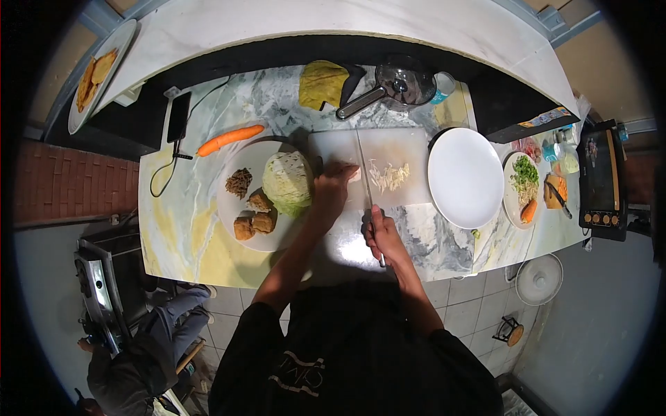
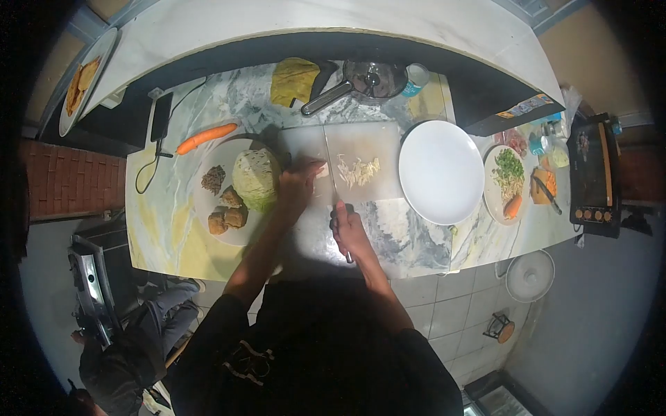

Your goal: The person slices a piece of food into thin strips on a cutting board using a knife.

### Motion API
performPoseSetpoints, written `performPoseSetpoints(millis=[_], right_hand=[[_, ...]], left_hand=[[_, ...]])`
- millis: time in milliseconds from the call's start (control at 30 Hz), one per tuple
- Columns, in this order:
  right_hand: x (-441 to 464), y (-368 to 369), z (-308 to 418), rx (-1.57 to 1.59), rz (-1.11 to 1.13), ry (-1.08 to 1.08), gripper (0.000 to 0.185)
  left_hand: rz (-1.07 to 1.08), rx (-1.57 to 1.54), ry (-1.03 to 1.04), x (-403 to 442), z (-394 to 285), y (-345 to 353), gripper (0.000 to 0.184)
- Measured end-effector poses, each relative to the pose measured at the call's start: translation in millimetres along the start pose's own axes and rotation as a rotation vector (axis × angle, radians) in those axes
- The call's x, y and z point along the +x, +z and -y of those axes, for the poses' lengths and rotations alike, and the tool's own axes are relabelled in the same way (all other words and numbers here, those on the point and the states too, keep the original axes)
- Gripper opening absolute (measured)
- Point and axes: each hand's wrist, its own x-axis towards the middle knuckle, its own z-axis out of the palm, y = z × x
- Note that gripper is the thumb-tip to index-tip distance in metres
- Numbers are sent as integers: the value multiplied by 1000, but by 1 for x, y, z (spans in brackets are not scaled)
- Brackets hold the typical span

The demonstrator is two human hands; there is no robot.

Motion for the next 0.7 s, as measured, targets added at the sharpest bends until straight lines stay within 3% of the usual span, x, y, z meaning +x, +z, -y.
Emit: performPoseSetpoints(millis=[200, 367, 700], right_hand=[[-1, 11, 7, -10, -17, -29, 62], [3, 14, 7, -47, -44, -27, 65], [3, 13, 9, -163, -78, -43, 67]], left_hand=[[139, 129, -71, -4, 4, 2, 28], [23, -19, -11, 2, 1, -2, 26], [57, -57, -110, 5, -8, -6, 25]])
